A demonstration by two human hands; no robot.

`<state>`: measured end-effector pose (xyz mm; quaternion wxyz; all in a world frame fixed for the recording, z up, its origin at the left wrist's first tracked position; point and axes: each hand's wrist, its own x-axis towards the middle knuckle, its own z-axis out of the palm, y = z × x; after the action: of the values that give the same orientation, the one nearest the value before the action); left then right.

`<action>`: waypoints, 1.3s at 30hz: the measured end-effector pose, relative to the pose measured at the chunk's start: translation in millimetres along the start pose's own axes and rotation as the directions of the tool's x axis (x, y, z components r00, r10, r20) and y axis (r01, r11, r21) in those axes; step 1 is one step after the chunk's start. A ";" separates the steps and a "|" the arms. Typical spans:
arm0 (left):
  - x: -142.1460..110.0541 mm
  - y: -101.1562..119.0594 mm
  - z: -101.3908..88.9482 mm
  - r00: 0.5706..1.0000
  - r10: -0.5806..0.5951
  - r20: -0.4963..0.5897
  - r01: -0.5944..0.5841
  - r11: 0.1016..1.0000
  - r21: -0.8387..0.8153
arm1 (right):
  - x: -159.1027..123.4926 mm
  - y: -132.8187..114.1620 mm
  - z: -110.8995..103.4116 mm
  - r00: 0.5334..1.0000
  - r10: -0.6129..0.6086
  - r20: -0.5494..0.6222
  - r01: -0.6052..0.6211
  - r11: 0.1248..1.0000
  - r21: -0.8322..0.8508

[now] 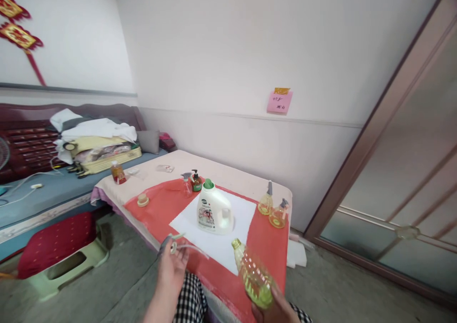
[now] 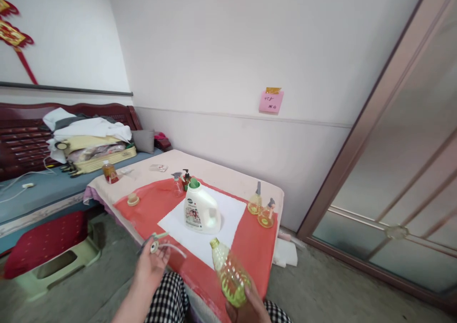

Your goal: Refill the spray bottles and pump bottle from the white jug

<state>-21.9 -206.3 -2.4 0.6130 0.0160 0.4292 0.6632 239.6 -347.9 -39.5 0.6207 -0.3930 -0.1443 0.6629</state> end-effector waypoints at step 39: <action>22.9 -43.8 -42.9 0.990 0.047 0.136 -0.048 0.999 0.003 | 152.3 -199.8 255.4 0.836 -0.400 0.375 0.429 0.052 -0.902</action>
<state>-16.1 -216.2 -66.8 0.6250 0.0734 0.3879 0.6735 214.7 -92.1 209.9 0.3918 -0.6248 -0.6395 0.2173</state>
